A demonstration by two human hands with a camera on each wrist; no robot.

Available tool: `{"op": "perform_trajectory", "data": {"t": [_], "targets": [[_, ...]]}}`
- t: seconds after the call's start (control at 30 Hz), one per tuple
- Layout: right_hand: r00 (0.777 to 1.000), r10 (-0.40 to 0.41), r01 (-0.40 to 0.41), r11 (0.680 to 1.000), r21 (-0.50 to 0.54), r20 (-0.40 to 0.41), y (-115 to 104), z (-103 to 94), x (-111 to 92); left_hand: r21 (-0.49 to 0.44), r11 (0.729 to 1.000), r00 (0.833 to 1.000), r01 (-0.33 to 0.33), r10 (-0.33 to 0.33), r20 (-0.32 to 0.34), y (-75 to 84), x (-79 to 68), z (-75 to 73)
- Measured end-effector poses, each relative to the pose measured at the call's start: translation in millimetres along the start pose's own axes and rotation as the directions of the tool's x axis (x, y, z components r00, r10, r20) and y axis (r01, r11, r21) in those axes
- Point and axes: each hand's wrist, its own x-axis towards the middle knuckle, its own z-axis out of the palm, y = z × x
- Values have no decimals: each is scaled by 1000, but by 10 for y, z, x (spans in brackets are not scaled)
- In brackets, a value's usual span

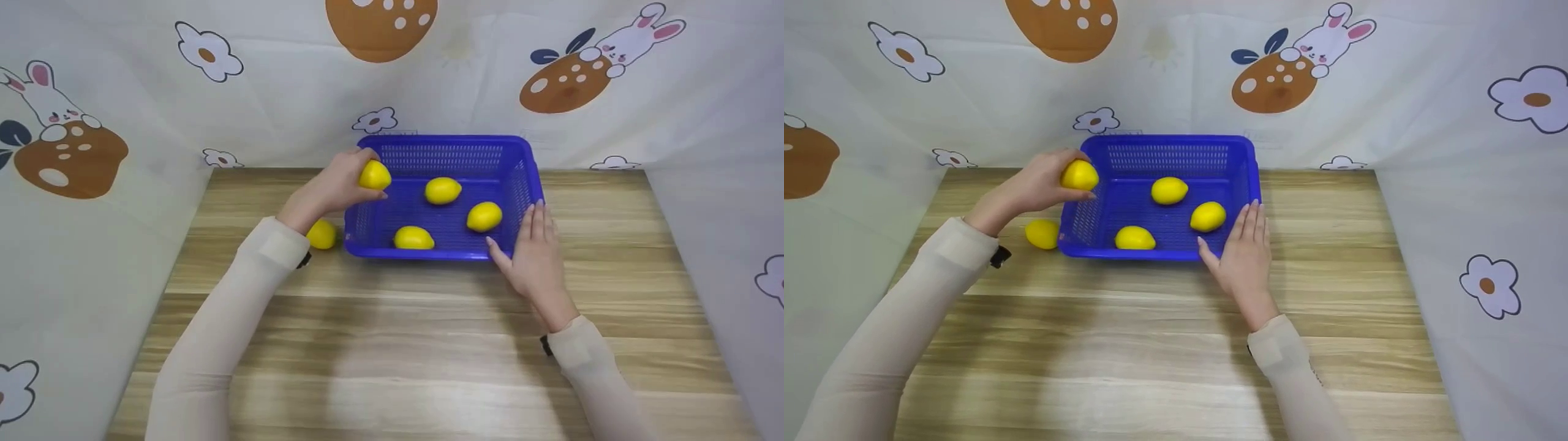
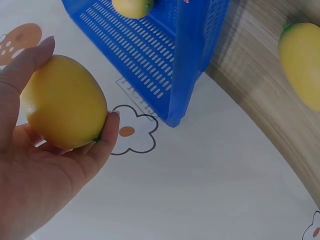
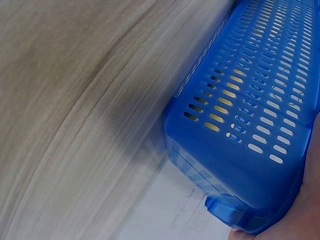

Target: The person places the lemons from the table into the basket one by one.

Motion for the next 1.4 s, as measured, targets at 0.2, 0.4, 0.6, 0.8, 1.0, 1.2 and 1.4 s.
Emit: {"op": "perform_trajectory", "data": {"t": [0.2, 0.4, 0.6, 0.8, 1.0, 1.2, 1.4], "targets": [[1000, 11, -11, 1000, 10, 15, -2, -8, 2, 24, 1000, 1000, 16, -16, 22, 63, 73, -4], [1000, 14, -14, 1000, 9, 18, -2, -14, 4, 33, 999, 999, 24, -25, 32, 103, 148, 4], [1000, 10, -10, 1000, 8, 11, -1, -10, 5, 51, 999, 999, 19, -21, 42, 137, 210, 26], [1000, 8, -8, 1000, 14, -4, -3, -1, 2, 73, 997, 999, 2, -6, 51, 159, 251, 71], [1000, 10, -10, 1000, 2, 2, -12, -10, 4, 79, 997, 999, 2, -6, 53, 172, 270, 92], [1000, 7, -7, 1000, -1, -7, -7, -5, 6, 80, 997, 998, -6, 1, 57, 169, 286, 104], [1000, 7, -7, 1000, 2, -5, -3, -1, 0, 87, 996, 998, -16, 10, 63, 176, 292, 81]]}}
